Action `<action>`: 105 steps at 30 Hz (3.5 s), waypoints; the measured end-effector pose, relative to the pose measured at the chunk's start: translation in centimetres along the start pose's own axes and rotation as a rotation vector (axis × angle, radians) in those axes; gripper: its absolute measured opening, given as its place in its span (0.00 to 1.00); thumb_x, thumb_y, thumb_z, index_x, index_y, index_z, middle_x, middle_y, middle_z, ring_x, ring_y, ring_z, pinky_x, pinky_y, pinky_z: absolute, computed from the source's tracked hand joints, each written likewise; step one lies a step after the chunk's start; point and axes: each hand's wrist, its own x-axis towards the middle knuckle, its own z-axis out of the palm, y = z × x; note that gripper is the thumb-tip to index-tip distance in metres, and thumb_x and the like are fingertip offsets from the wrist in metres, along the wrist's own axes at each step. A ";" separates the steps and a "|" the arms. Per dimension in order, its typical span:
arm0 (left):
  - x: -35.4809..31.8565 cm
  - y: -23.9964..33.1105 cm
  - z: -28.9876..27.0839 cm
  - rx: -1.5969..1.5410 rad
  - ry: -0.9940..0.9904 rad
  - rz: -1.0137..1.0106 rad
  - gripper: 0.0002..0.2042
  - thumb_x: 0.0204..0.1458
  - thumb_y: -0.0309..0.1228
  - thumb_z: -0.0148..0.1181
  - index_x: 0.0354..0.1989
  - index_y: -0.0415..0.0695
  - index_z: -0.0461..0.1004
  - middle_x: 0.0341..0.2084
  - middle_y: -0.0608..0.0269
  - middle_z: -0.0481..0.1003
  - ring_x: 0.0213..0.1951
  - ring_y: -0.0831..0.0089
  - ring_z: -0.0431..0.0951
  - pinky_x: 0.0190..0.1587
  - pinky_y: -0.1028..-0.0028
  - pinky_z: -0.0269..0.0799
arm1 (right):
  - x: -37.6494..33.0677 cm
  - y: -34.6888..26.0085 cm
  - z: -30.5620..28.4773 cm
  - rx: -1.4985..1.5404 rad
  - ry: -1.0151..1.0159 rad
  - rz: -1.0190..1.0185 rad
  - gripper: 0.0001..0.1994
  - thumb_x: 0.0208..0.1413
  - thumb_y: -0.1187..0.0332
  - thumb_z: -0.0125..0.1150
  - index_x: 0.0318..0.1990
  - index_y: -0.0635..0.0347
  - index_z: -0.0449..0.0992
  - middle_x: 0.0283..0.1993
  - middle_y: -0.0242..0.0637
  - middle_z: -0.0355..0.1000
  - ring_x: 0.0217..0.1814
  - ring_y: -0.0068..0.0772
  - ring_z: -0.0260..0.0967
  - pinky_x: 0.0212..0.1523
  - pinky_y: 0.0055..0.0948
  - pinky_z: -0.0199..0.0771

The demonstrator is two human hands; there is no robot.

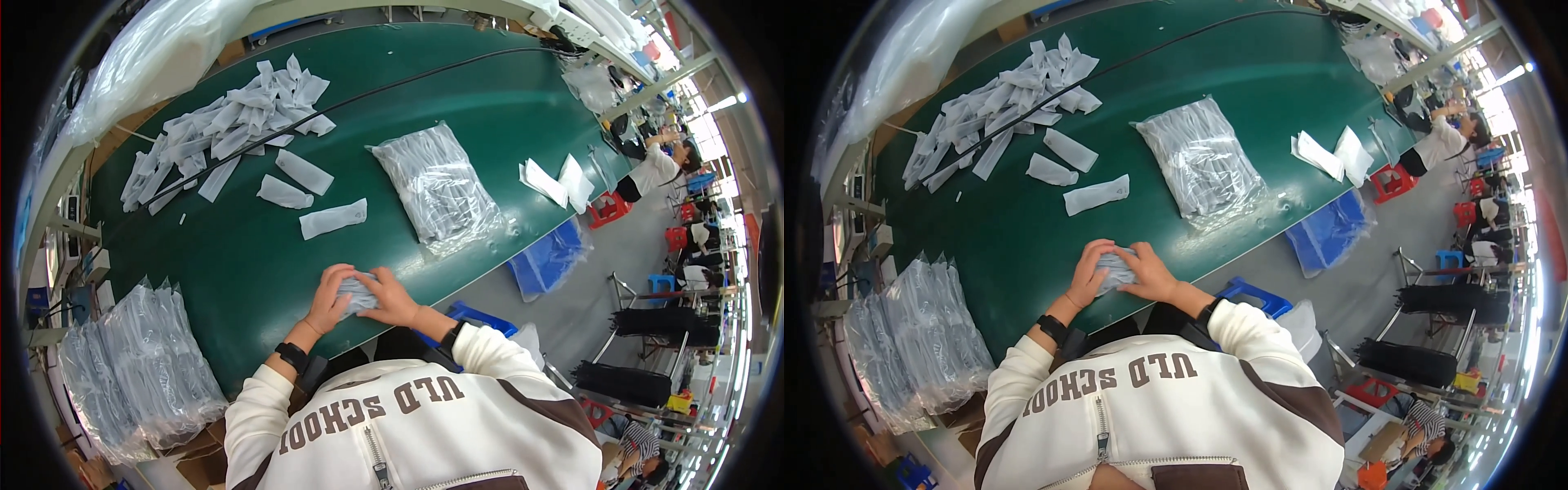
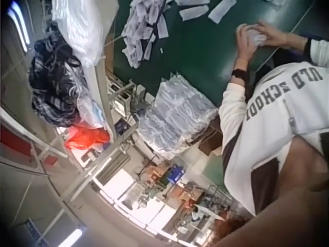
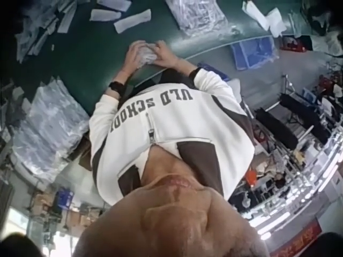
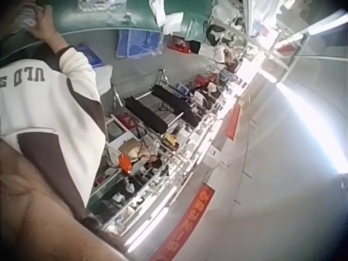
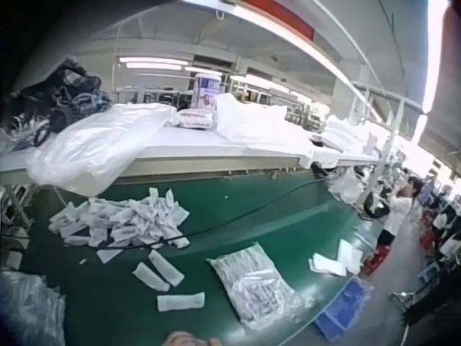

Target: The person gathers white foam sleeves from a pile, stacks them together, and slides the stack into a clear plastic bag. They repeat this process, collecting more sleeves from the table and placing them into another bag.

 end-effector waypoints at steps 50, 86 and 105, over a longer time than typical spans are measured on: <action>19.7 7.8 12.5 0.284 -0.042 0.137 0.11 0.54 0.29 0.58 0.43 0.38 0.71 0.49 0.47 0.71 0.54 0.48 0.70 0.55 0.58 0.67 | 2.3 12.3 -12.3 -0.478 0.286 0.060 0.36 0.57 0.58 0.58 0.66 0.74 0.56 0.65 0.70 0.57 0.62 0.69 0.60 0.60 0.54 0.62; 17.0 5.6 12.4 0.447 -0.142 0.300 0.05 0.48 0.23 0.57 0.31 0.41 0.66 0.25 0.52 0.71 0.32 0.51 0.74 0.36 0.59 0.71 | 2.0 14.5 -10.2 -0.161 0.227 0.259 0.13 0.57 0.61 0.59 0.25 0.58 0.77 0.28 0.49 0.75 0.32 0.55 0.74 0.33 0.49 0.72; 12.2 2.5 14.0 0.369 0.155 -0.378 0.07 0.46 0.26 0.57 0.24 0.39 0.64 0.18 0.47 0.70 0.25 0.46 0.74 0.29 0.56 0.69 | 1.3 14.7 -12.4 -0.377 0.259 0.254 0.17 0.59 0.57 0.59 0.23 0.58 0.79 0.25 0.44 0.76 0.26 0.50 0.75 0.29 0.45 0.74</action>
